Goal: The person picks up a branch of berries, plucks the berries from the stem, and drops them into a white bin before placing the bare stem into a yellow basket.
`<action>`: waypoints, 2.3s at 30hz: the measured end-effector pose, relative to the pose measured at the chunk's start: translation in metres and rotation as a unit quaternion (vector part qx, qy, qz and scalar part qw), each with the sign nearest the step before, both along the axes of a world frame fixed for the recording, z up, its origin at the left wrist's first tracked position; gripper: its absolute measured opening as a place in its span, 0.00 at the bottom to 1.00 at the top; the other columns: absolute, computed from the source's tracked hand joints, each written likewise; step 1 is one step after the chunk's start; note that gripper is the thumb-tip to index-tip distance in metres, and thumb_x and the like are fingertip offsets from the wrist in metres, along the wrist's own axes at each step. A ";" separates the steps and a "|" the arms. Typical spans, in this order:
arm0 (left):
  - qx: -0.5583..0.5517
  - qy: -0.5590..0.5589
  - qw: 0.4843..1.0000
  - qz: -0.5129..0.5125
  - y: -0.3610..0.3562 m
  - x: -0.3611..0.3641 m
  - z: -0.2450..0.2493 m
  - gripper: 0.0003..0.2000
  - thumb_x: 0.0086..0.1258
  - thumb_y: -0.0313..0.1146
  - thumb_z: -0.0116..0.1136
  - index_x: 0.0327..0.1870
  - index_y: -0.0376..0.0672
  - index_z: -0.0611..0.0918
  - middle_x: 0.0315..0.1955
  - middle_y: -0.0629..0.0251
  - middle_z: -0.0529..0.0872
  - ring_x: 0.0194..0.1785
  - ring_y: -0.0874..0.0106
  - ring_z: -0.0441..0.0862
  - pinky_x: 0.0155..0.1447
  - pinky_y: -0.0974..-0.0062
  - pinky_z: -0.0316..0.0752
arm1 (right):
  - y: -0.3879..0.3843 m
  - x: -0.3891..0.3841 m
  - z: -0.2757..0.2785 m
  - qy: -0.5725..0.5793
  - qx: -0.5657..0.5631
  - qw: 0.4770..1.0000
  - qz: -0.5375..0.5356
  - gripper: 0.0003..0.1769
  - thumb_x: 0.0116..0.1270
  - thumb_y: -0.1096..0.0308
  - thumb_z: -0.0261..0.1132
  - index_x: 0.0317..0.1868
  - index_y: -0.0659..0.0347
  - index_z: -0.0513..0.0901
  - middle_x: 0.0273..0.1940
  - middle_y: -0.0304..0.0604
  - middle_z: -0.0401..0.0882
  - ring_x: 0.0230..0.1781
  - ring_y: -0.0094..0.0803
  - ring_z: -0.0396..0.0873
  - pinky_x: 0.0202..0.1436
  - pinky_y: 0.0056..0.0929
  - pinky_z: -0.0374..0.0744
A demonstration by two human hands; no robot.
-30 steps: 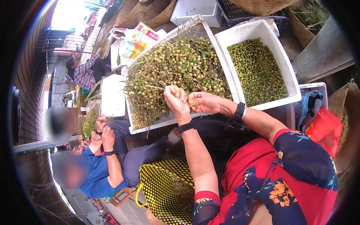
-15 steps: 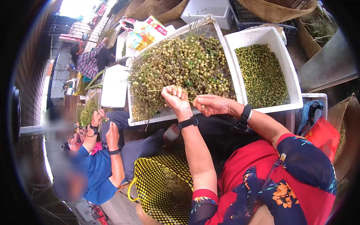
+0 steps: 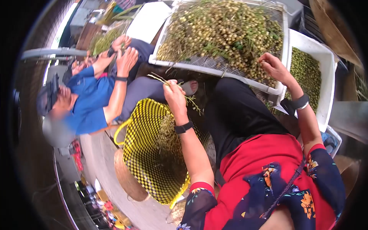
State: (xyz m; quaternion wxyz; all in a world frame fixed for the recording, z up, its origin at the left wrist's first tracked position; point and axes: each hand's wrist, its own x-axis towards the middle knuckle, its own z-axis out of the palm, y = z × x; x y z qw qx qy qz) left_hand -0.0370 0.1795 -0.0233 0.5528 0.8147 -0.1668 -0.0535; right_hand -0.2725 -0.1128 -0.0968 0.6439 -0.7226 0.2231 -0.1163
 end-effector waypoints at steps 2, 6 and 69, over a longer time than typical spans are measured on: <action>0.028 -0.004 0.998 0.047 0.024 -0.016 -0.016 0.09 0.80 0.36 0.42 0.45 0.39 0.70 0.22 0.67 0.73 0.20 0.78 0.71 0.26 0.78 0.69 | 0.003 0.000 0.000 0.015 -0.046 0.999 -0.008 0.05 0.74 0.69 0.54 0.47 0.57 0.72 0.28 0.27 0.65 0.26 0.13 0.62 0.28 0.16 0.64; 0.181 -0.082 0.974 0.111 0.050 -0.030 -0.048 0.09 0.73 0.31 0.50 0.46 0.35 0.70 0.33 0.49 0.79 0.41 0.50 0.79 0.45 0.56 0.75 | -0.005 0.003 -0.043 -0.032 -0.194 0.980 -0.023 0.09 0.69 0.76 0.52 0.48 0.62 0.73 0.36 0.34 0.74 0.32 0.19 0.70 0.36 0.21 0.73; 0.030 -0.072 0.959 -0.272 -0.167 -0.133 -0.078 0.26 0.62 0.22 0.60 0.63 0.36 0.68 0.53 0.47 0.73 0.58 0.53 0.74 0.58 0.62 0.71 | -0.054 0.017 0.020 0.185 -0.542 0.805 0.155 0.10 0.48 0.73 0.65 0.33 0.65 0.80 0.33 0.51 0.80 0.34 0.47 0.83 0.33 0.42 0.80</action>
